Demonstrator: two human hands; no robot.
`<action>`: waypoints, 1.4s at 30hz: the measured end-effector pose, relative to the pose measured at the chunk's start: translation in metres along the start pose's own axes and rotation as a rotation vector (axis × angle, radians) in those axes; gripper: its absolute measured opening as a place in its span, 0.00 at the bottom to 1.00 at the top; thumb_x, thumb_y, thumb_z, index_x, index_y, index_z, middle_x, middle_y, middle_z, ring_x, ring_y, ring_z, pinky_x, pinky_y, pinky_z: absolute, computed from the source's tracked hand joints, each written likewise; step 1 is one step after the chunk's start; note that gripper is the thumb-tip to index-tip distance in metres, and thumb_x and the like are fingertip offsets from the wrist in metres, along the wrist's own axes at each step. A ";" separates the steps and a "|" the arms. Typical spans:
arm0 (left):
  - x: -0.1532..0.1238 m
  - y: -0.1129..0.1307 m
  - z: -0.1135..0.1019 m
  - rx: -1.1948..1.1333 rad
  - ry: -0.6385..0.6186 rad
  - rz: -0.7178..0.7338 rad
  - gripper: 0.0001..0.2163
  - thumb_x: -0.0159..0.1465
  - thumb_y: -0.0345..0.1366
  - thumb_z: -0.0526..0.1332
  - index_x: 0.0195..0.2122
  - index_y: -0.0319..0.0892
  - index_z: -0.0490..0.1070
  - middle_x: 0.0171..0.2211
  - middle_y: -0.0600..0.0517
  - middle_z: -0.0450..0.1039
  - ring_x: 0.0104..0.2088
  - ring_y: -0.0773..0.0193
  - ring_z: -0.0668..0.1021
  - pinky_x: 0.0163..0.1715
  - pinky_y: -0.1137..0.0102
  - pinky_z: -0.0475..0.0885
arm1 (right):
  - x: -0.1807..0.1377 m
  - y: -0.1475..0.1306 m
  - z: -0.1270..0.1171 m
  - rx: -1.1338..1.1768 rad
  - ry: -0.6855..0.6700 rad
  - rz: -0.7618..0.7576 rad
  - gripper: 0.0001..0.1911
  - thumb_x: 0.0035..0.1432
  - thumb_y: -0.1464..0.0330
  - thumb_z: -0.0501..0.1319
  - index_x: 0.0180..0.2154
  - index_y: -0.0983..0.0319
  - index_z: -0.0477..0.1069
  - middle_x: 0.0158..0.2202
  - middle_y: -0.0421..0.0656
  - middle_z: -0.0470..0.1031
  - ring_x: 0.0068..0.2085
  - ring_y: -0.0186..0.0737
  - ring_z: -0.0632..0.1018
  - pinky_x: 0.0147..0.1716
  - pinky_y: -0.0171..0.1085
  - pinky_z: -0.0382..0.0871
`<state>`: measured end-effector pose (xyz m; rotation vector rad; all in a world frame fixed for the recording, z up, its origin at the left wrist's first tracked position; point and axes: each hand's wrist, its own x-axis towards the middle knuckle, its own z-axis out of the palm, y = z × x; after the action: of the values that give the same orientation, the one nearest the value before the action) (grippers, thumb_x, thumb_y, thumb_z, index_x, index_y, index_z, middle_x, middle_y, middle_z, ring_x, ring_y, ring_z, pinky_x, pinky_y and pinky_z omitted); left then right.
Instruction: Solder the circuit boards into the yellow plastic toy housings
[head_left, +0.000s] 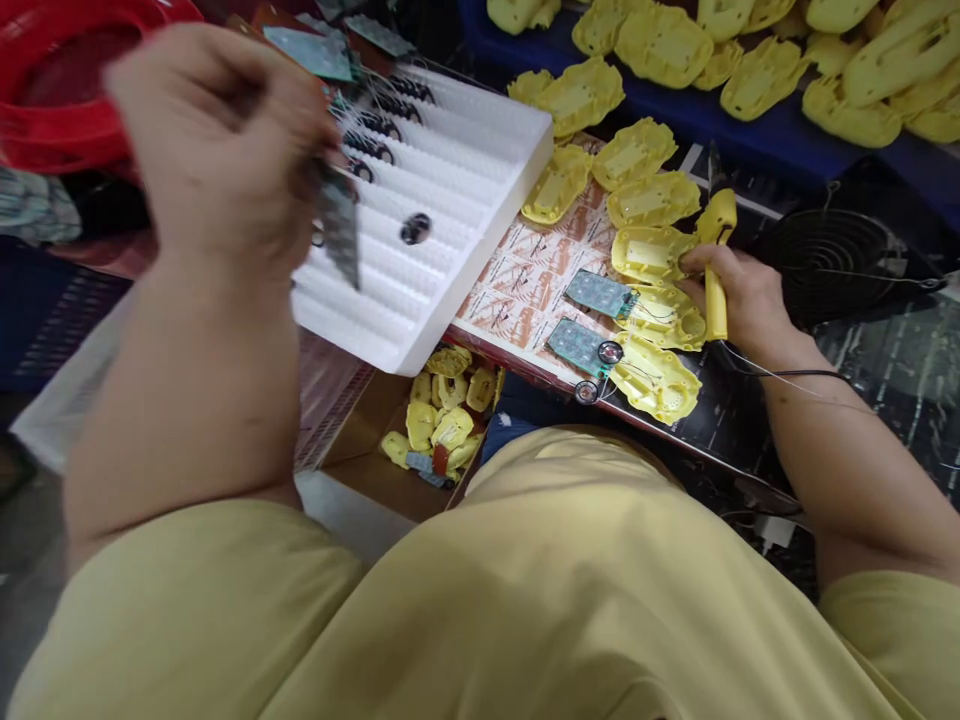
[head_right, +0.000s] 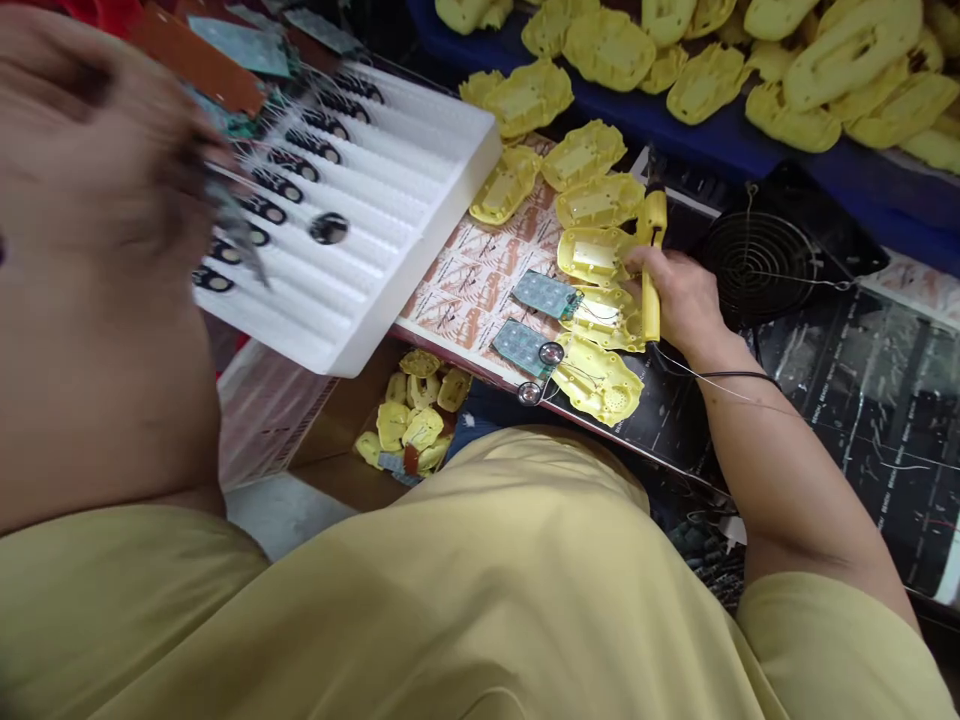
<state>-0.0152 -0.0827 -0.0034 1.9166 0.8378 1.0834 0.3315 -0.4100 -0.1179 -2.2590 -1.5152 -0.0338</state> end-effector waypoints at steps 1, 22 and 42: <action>-0.007 0.014 0.019 -0.016 -0.163 0.026 0.31 0.48 0.70 0.77 0.28 0.45 0.79 0.30 0.57 0.80 0.35 0.67 0.78 0.43 0.59 0.77 | -0.005 0.000 -0.002 -0.006 0.004 -0.006 0.16 0.70 0.54 0.74 0.48 0.59 0.82 0.42 0.42 0.88 0.40 0.37 0.83 0.36 0.33 0.69; -0.057 0.034 0.253 0.395 -1.073 0.376 0.13 0.67 0.30 0.63 0.49 0.42 0.85 0.50 0.47 0.87 0.57 0.52 0.85 0.62 0.61 0.77 | -0.158 -0.062 -0.063 0.063 0.577 -0.060 0.25 0.80 0.50 0.62 0.69 0.52 0.77 0.40 0.41 0.88 0.36 0.48 0.89 0.33 0.41 0.83; -0.072 0.035 0.255 0.457 -1.018 0.399 0.14 0.69 0.29 0.60 0.50 0.39 0.85 0.52 0.42 0.87 0.59 0.48 0.85 0.66 0.56 0.76 | -0.142 -0.073 -0.029 0.029 0.633 -0.156 0.10 0.66 0.65 0.78 0.40 0.55 0.78 0.34 0.37 0.87 0.30 0.41 0.87 0.30 0.37 0.84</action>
<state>0.1870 -0.2346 -0.0897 2.6678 0.1067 -0.0184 0.2145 -0.5220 -0.1023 -1.8418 -1.3126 -0.6952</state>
